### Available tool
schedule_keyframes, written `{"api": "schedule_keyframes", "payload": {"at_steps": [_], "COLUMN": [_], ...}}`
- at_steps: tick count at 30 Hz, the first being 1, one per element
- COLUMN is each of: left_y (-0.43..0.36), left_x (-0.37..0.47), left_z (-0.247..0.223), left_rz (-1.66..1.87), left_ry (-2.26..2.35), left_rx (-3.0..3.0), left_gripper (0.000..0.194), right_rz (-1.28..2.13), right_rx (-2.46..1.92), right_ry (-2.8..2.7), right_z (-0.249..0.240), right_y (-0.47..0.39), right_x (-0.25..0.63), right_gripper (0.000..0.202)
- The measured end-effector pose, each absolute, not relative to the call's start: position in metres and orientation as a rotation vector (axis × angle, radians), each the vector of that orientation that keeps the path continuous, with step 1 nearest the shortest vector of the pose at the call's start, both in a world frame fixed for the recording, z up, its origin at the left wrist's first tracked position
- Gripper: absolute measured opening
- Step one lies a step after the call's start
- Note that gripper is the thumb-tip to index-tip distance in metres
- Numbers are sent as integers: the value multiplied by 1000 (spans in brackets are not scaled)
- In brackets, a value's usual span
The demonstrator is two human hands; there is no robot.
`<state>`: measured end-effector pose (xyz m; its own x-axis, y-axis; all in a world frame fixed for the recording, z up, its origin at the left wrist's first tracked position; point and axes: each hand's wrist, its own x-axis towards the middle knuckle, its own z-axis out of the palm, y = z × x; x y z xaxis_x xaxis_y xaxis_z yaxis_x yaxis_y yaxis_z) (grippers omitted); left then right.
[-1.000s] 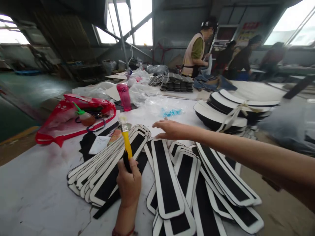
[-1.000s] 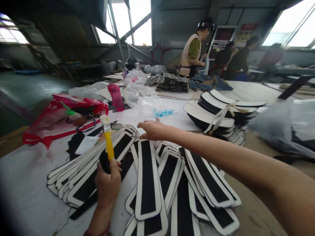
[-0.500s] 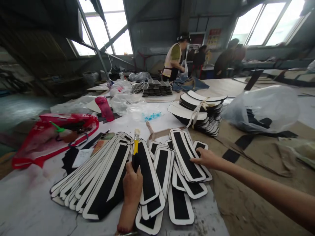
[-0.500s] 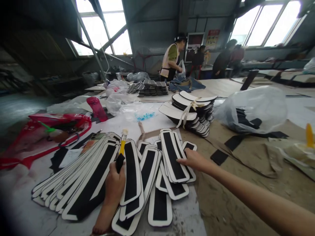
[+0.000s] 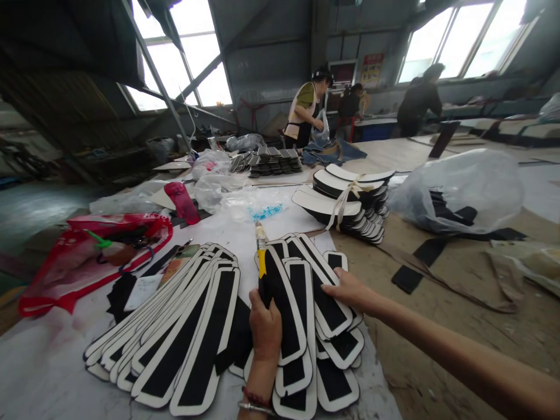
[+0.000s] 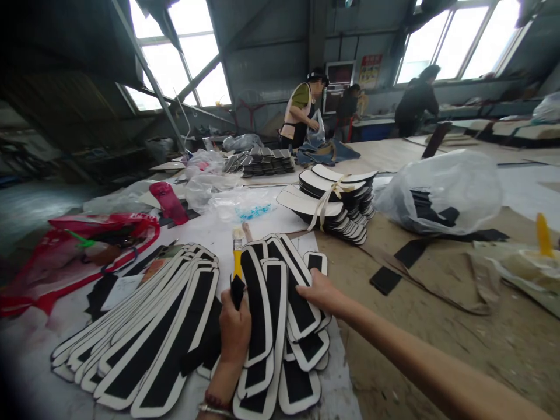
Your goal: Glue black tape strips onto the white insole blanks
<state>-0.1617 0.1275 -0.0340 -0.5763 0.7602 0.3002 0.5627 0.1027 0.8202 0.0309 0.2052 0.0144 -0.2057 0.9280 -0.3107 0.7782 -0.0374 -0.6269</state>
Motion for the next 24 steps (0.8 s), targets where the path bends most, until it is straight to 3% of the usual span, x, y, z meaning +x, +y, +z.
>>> {"api": "schedule_keyframes", "payload": {"at_steps": [5, 10, 14, 24], "left_y": [131, 131, 130, 129], "left_x": [-153, -150, -150, -157], "left_z": [-39, -41, -41, -37], "left_rz": [1593, 1697, 1763, 1874], "left_ry": [2077, 2021, 1975, 1900], "left_rx": [1273, 1188, 1155, 1076], "left_gripper": [22, 20, 23, 26], "right_rz": [1032, 1382, 1615, 1781], "right_rx": [-1767, -1631, -1580, -1533], "right_ry": [-2013, -1694, -1466, -1370], "right_z": [25, 38, 48, 50], "right_y": [193, 176, 176, 193], "right_x": [20, 5, -9, -9], "right_gripper": [39, 72, 82, 64]}}
